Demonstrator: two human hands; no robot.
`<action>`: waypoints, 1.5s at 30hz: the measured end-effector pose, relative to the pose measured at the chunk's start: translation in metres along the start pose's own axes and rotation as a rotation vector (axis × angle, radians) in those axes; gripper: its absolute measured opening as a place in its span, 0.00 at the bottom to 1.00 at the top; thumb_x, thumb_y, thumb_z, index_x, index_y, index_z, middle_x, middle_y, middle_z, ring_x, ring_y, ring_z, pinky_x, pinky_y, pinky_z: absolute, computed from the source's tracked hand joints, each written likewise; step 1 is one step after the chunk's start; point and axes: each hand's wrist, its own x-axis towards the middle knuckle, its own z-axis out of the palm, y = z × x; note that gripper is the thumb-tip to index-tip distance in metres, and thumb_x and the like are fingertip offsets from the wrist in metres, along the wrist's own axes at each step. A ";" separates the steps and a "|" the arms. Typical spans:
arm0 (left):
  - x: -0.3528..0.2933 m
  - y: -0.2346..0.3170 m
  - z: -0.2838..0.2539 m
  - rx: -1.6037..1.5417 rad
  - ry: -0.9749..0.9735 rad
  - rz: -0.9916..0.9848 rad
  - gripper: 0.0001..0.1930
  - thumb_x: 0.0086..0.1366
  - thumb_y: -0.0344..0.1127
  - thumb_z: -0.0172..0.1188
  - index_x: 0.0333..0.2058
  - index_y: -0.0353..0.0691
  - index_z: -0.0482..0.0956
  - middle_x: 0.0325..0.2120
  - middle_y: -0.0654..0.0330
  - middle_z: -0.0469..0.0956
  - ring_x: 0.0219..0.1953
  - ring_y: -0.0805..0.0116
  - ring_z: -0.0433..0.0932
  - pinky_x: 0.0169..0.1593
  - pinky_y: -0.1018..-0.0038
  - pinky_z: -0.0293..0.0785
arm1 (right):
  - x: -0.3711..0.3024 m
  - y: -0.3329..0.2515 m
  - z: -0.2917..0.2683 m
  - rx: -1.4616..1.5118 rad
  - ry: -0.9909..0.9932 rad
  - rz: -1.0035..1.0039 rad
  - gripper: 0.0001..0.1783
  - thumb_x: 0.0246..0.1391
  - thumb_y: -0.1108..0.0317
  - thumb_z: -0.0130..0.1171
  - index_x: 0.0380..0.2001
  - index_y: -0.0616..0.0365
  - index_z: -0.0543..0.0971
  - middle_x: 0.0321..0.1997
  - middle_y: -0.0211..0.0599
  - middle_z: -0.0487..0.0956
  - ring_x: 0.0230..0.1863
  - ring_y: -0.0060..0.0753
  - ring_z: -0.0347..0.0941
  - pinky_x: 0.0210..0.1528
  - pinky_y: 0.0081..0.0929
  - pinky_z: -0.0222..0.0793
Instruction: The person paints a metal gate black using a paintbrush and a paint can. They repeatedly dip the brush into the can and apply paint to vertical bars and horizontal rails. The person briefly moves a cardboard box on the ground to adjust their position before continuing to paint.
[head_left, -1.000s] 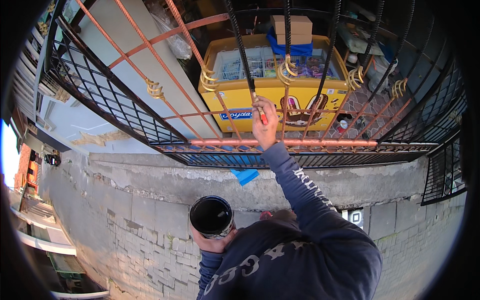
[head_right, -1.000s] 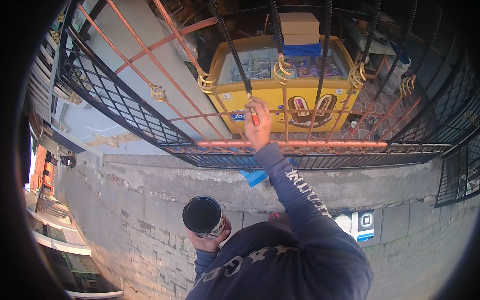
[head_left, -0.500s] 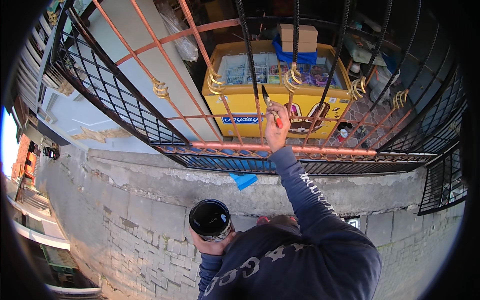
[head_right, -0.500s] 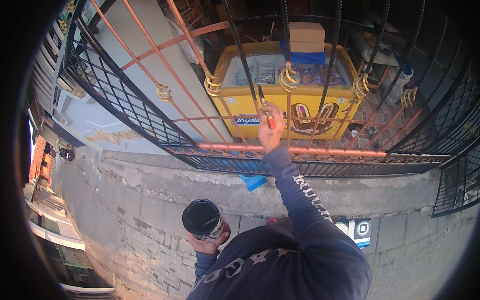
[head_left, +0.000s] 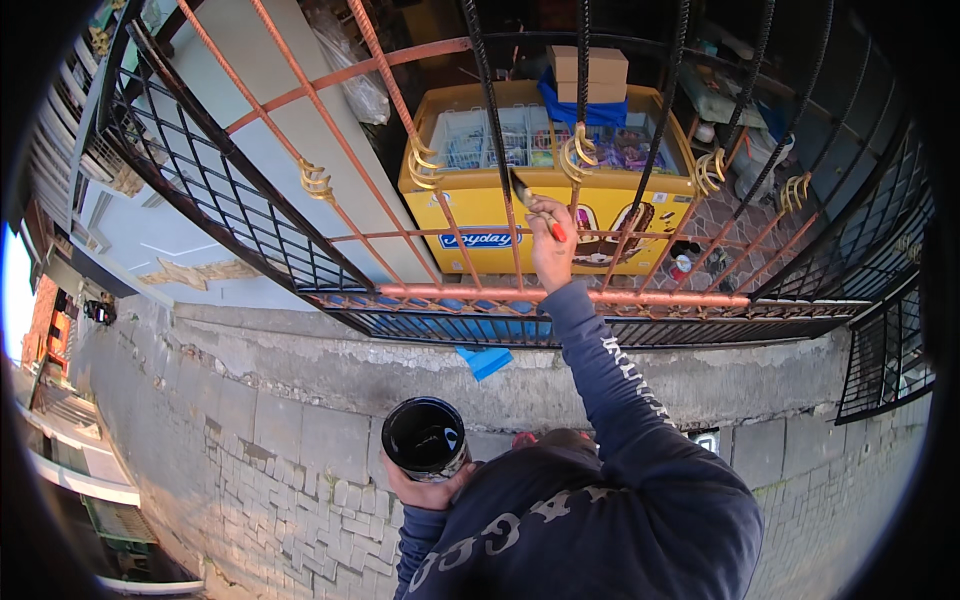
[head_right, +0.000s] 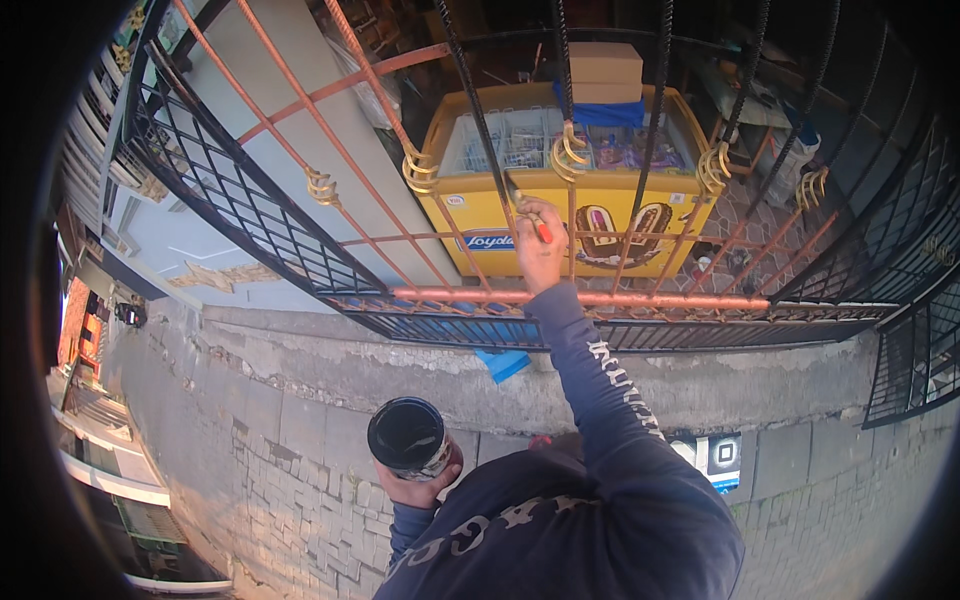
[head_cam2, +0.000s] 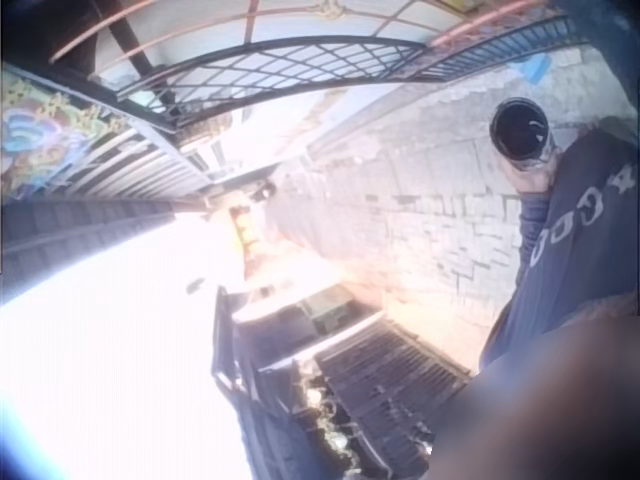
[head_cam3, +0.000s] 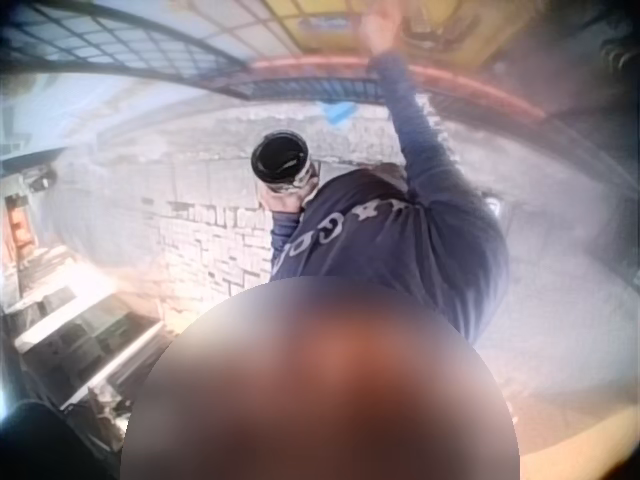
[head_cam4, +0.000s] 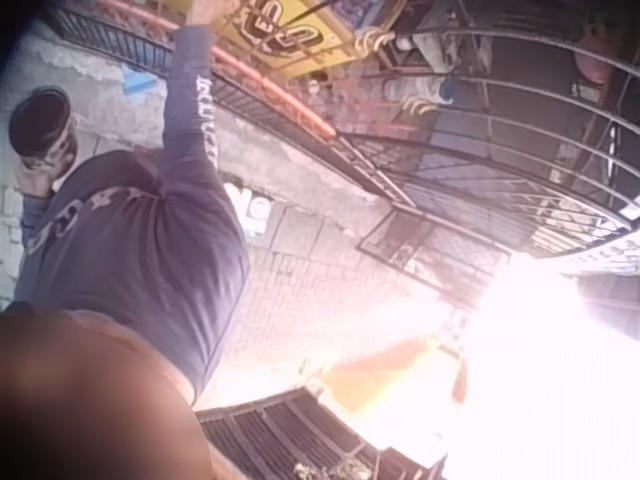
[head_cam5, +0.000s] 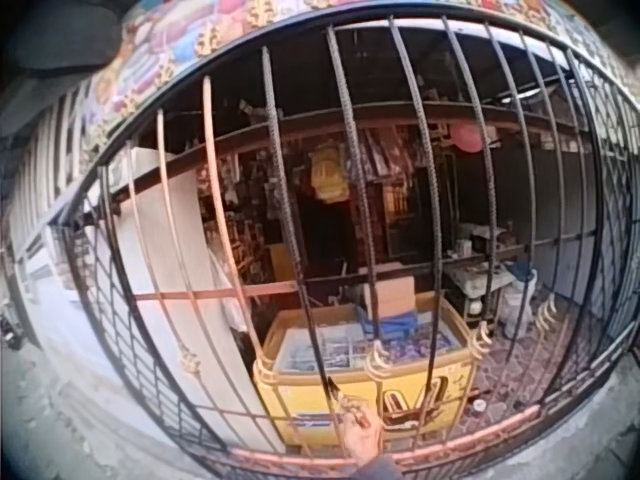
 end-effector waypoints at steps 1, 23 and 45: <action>0.001 0.002 0.001 -0.009 0.000 -0.009 0.54 0.32 0.28 0.88 0.59 0.36 0.64 0.48 0.53 0.81 0.49 0.61 0.82 0.56 0.63 0.79 | 0.001 -0.001 0.000 -0.029 -0.106 -0.012 0.07 0.57 0.80 0.56 0.39 0.64 0.78 0.49 0.42 0.80 0.48 0.33 0.78 0.50 0.27 0.76; 0.008 -0.003 -0.003 0.029 -0.025 0.060 0.51 0.32 0.25 0.86 0.58 0.36 0.66 0.46 0.55 0.81 0.48 0.63 0.82 0.56 0.64 0.79 | -0.018 -0.012 0.012 -0.131 0.040 -0.144 0.07 0.53 0.79 0.57 0.36 0.62 0.79 0.44 0.46 0.81 0.46 0.46 0.78 0.52 0.37 0.73; 0.012 0.015 0.003 -0.097 -0.059 -0.055 0.51 0.32 0.25 0.87 0.58 0.36 0.66 0.48 0.54 0.81 0.50 0.62 0.82 0.56 0.64 0.78 | -0.031 -0.002 0.014 -0.211 -0.049 -0.079 0.08 0.55 0.82 0.58 0.39 0.62 0.77 0.47 0.49 0.80 0.49 0.50 0.78 0.54 0.38 0.73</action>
